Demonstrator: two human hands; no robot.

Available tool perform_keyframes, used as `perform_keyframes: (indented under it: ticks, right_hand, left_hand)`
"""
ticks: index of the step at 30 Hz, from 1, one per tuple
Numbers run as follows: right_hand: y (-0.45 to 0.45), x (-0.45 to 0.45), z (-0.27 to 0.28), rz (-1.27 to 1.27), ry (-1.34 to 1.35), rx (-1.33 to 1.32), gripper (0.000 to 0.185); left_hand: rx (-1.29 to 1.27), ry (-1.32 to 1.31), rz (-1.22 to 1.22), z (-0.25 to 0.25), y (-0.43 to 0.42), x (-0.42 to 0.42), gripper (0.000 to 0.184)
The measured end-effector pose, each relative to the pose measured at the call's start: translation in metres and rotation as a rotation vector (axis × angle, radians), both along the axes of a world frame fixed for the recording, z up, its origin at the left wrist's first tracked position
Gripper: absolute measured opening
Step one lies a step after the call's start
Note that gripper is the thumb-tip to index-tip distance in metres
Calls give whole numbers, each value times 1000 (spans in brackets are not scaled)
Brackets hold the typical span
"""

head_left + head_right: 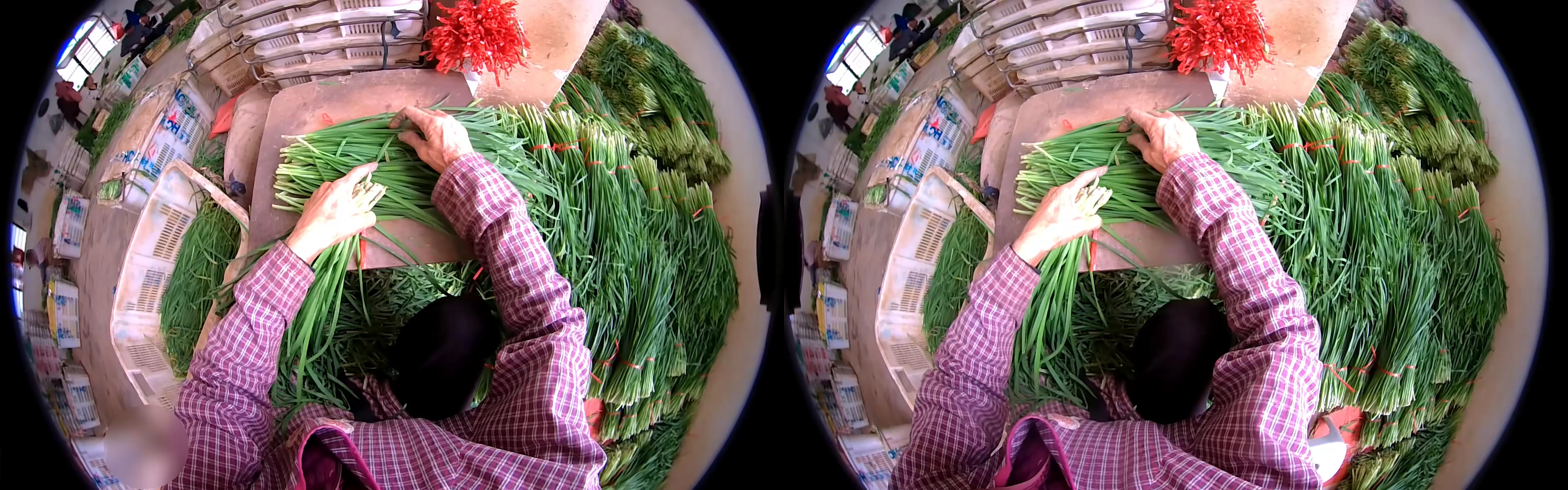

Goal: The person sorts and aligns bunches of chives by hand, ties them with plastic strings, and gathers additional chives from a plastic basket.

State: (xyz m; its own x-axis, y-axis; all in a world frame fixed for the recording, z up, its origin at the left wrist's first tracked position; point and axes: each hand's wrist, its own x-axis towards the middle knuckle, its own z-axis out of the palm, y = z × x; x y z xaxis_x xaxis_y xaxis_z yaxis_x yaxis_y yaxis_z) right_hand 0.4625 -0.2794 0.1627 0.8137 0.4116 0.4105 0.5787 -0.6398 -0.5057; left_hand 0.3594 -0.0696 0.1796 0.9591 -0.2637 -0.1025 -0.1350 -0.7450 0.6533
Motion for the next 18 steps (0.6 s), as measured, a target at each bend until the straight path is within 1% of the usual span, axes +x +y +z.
perform_keyframes:
  ticks: [1,2,4,6,9,10,11,12,13,15,16,17,18]
  right_hand:
    - [-1,0,-2,2,-98,21,22]
    - [-2,0,-4,2,-98,20,22]
    - [-5,-7,-1,4,-212,-14,23]
    - [-5,-16,-1,19,-207,14,20]
    - [-1,-31,-2,60,-275,0,10]
    - [2,-33,-5,59,-276,1,10]
    - [5,-34,-9,-7,-303,-43,8]
    - [9,-35,-11,-71,-332,-87,7]
    - [11,-35,-13,-82,-348,-83,6]
    - [17,-34,-15,-117,-367,-98,7]
    - [19,-33,-14,-155,-382,-113,8]
    - [22,-34,-15,-176,-359,-112,13]
    - [24,-35,-15,-176,-359,-113,13]
  left_hand:
    - [0,1,0,0,0,-1,81]
    - [-1,1,9,0,-1,-2,81]
    - [-2,1,21,-3,-1,-1,82]
    - [-54,2,19,-6,0,-1,82]
    - [-31,39,33,0,-1,-3,83]
    - [-31,38,33,-5,0,-1,83]
    - [-54,26,28,-13,1,1,83]
    - [-77,11,24,-10,0,1,84]
    - [-76,8,25,-6,-1,0,84]
    - [19,63,53,3,-4,-2,84]
    - [20,65,53,-2,-3,0,84]
    - [-23,41,46,-14,0,3,84]
    - [-66,17,38,-12,-2,3,83]
